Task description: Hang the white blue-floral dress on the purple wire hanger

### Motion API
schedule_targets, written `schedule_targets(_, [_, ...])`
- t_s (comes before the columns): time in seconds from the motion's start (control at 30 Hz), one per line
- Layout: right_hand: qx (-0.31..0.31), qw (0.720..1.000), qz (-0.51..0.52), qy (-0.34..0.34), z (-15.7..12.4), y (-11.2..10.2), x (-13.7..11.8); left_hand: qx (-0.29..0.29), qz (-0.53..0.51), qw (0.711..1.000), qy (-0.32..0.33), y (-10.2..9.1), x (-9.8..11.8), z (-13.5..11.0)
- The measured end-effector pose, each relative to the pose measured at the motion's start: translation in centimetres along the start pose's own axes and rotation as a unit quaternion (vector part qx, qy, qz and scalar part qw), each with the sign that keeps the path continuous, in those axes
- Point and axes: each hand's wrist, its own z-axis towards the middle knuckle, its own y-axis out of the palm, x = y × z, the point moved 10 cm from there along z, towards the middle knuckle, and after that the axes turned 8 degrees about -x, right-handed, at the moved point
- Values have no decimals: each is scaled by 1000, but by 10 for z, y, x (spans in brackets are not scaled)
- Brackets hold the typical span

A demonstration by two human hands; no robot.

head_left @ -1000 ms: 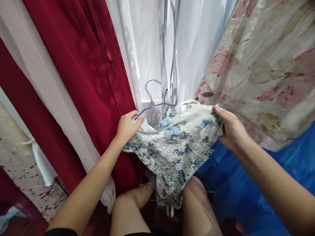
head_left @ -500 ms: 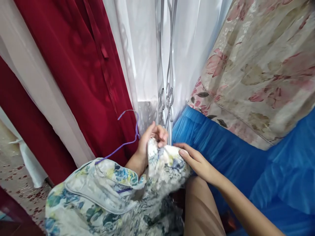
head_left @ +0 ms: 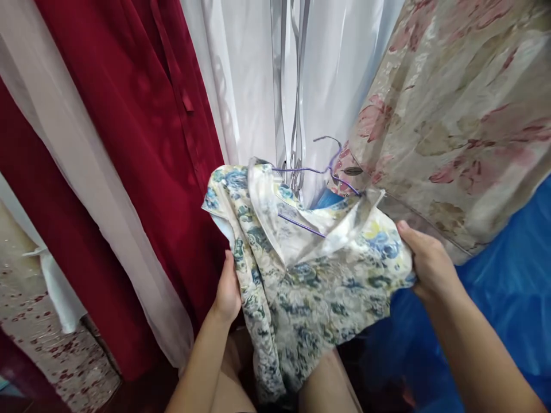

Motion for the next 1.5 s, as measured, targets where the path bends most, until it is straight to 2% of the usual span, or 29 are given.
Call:
schedule_targets(0.07, [-59,998,-27,22,9,24,-4,57,49,997,20,-23,-9,-14])
schedule_targets(0.13, [-102,992,-54,50,11,33,1,90,108,990,7,-38,-24,-29])
schedule_targets(0.2, [-129,984,-88,81,10,29,11,95,148,984,-12,-44,-41,-45])
schedule_targets(0.27, [-125,980,-132,82,7,18,20,82,155,984,-27,-46,-58,-59])
schedule_targets(0.3, [-102,980,-161,50,4,10,19,73,150,985,-36,-45,-66,-66])
schedule_targets(0.37, [6,973,-209,-92,-12,-9,6,61,136,987,-51,-43,-81,-77])
schedule_targets(0.43, [178,926,-219,-252,-57,-31,-3,73,133,987,-46,-43,-87,-85])
schedule_targets(0.47, [254,895,-206,-303,-86,-41,2,80,137,986,-41,-43,-89,-87])
schedule_targets(0.5, [305,880,-194,-309,-110,-47,16,82,145,985,-41,-41,-90,-89])
schedule_targets(0.53, [293,896,-178,-282,-121,-45,36,77,156,984,-43,-38,-92,-91])
schedule_targets(0.57, [216,934,-167,-230,-122,-32,59,69,167,982,-46,-34,-93,-91])
schedule_targets(0.6, [102,968,-167,-155,-121,-10,85,56,180,981,-49,-30,-95,-91])
schedule_targets(0.63, [-27,982,-171,-77,-124,19,113,41,193,979,-51,-24,-95,-92])
schedule_targets(0.67, [-142,975,-171,-12,-133,48,137,28,203,978,-49,-19,-95,-92])
schedule_targets(0.7, [-221,959,-171,36,-143,69,155,15,211,976,-46,-14,-95,-93])
schedule_targets(0.73, [-254,950,-170,63,-150,82,164,4,216,976,-43,-10,-94,-93])
schedule_targets(0.8, [-262,945,-178,83,-153,91,172,-16,223,974,-45,-4,-95,-95])
schedule_targets(0.9, [-268,936,-209,92,-148,89,175,-26,225,972,-60,-3,-99,-99])
schedule_targets(0.97, [-280,930,-224,82,-146,83,173,-29,216,974,-66,-4,-102,-101])
schedule_targets(1.1, [-250,942,-216,61,-145,65,165,-65,233,967,-78,2,-108,-98])
schedule_targets(1.13, [-242,945,-212,64,-145,61,165,-44,257,964,-58,-1,-105,-96])
schedule_targets(1.17, [-237,946,-210,69,-145,58,165,7,281,960,-13,-8,-97,-95])
schedule_targets(1.2, [-233,946,-211,74,-144,55,165,81,301,948,57,-18,-85,-98])
schedule_targets(1.27, [-235,946,-206,88,-144,54,166,213,330,893,219,-28,-66,-121])
schedule_targets(1.3, [-240,946,-197,98,-144,56,167,236,345,866,274,-25,-67,-132])
schedule_targets(1.33, [-249,945,-181,109,-146,59,168,225,363,853,300,-19,-75,-137])
schedule_targets(1.37, [-258,945,-161,119,-148,62,169,190,383,855,293,-12,-88,-137])
schedule_targets(1.43, [-280,942,-118,140,-153,71,169,112,397,886,212,-2,-122,-129])
schedule_targets(1.5, [-309,933,-88,161,-159,78,168,83,368,913,154,1,-141,-125])
